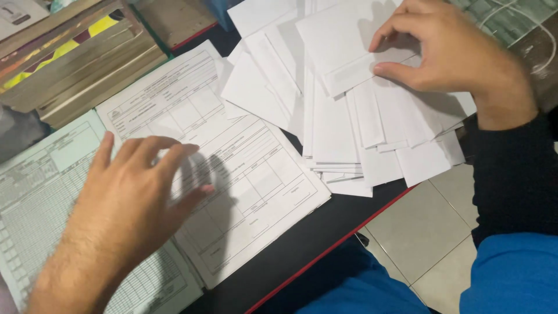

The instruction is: Sorting and organizing printed documents and envelopes on a desk

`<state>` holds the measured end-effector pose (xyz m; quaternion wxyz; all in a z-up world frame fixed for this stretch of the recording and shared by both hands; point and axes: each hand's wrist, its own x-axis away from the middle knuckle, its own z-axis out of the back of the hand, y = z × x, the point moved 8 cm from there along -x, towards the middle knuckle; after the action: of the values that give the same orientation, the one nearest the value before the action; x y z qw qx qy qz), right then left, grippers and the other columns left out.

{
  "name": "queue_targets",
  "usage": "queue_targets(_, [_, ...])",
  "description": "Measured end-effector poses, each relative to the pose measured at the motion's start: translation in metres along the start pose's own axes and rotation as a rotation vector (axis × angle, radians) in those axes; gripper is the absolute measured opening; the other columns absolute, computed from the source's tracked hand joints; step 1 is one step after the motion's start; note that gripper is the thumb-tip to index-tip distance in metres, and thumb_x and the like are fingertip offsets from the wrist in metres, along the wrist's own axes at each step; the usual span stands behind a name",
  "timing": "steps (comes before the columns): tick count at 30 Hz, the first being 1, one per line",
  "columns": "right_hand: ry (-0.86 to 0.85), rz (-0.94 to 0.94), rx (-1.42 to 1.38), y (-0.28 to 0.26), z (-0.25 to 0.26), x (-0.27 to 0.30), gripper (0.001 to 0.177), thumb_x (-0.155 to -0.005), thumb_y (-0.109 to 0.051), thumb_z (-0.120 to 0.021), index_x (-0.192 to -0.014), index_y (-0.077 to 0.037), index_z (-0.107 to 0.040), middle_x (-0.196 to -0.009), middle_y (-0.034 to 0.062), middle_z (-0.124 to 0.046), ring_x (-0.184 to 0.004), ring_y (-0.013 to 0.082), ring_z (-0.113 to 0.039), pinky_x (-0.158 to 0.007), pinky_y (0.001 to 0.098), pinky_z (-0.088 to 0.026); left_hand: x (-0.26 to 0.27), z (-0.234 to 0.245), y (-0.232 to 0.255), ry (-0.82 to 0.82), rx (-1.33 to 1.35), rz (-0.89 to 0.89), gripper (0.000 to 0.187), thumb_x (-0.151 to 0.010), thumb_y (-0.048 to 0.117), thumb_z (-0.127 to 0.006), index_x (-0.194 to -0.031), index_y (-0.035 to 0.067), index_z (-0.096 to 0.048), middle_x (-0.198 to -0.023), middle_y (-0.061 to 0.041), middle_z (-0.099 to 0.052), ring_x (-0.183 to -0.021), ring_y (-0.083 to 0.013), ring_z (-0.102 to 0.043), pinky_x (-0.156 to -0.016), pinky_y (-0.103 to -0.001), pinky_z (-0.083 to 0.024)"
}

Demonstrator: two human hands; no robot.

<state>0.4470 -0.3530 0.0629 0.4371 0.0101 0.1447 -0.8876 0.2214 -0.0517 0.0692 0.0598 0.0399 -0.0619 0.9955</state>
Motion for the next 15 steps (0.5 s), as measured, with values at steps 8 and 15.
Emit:
queue_targets(8, [-0.038,-0.03,-0.146,-0.021,0.007,-0.002,0.009,-0.09,-0.016,-0.083,-0.088,-0.013,-0.074,-0.091,-0.0013,-0.071,-0.094,0.0176,-0.059,-0.089,0.032,-0.046,-0.004,0.017,0.051,0.166,0.258,-0.119,0.05,-0.086,0.049,-0.076,-0.121,0.015,-0.068,-0.112,-0.007,-0.074,-0.1,-0.0322,-0.07,-0.09,-0.049,-0.054])
queue_targets(15, [-0.002,-0.178,-0.629,-0.106,0.008,0.021,0.013,-0.083,-0.01,-0.085,-0.087,-0.005,-0.074,-0.082,0.0055,-0.076,-0.072,0.0121,-0.069,-0.065,0.023,-0.054,0.008,0.002,0.075,-0.066,1.032,0.146,0.067,-0.083,0.048,-0.074,-0.14,0.019,-0.054,-0.12,-0.004,-0.079,-0.077,-0.0177,-0.067,-0.081,-0.033,-0.06])
